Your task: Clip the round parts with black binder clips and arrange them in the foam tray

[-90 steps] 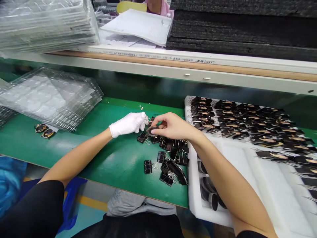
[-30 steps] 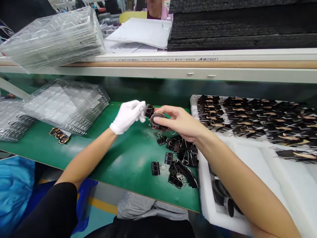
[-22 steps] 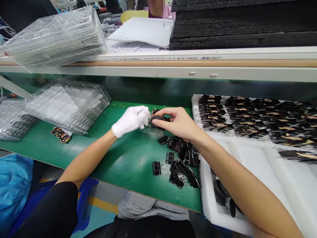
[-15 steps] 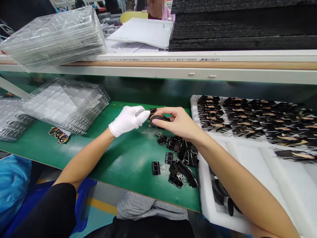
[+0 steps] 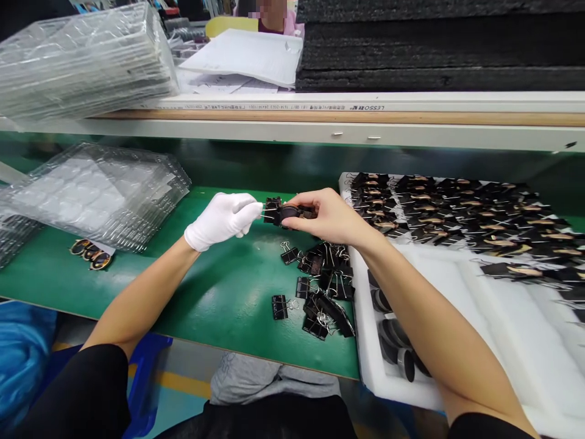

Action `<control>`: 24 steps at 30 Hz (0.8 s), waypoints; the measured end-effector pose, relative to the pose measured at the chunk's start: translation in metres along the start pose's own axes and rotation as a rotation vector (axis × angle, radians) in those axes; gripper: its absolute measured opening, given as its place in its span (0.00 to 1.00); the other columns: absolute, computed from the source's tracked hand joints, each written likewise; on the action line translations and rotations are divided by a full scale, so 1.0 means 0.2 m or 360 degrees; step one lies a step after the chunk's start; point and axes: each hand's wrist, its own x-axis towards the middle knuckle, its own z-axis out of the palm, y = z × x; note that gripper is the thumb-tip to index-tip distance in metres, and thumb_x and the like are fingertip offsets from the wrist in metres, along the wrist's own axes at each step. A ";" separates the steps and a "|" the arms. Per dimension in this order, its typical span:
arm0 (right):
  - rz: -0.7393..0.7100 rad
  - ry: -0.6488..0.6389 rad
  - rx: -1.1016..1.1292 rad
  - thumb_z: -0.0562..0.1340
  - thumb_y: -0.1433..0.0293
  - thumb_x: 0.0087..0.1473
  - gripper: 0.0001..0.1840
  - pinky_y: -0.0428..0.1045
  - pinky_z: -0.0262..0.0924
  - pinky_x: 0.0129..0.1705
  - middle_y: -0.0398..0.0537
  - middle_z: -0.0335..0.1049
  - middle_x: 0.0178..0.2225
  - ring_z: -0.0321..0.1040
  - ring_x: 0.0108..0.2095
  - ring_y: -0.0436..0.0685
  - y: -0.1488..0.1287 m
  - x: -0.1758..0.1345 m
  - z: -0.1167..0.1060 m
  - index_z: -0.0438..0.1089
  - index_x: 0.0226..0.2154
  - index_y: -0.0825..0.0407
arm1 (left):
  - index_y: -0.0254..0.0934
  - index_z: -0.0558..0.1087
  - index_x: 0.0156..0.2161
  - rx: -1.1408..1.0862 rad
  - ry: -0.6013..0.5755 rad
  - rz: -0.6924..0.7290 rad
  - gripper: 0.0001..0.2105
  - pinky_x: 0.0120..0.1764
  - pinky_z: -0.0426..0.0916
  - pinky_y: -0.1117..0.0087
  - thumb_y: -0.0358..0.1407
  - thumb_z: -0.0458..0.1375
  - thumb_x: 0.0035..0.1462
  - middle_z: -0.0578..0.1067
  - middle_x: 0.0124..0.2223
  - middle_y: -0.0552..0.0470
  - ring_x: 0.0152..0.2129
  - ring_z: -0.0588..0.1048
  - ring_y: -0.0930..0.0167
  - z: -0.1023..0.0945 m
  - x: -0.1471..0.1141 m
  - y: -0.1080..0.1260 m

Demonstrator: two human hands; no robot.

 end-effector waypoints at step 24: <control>0.0174 0.0052 0.0254 0.75 0.67 0.39 0.16 0.49 0.66 0.33 0.48 0.79 0.33 0.75 0.34 0.58 -0.03 0.00 0.05 0.77 0.32 0.53 | 0.38 0.67 0.23 0.0202 -0.0008 0.0098 0.20 0.26 0.63 0.74 0.45 0.54 0.65 0.68 0.16 0.60 0.14 0.69 0.77 0.01 0.00 -0.01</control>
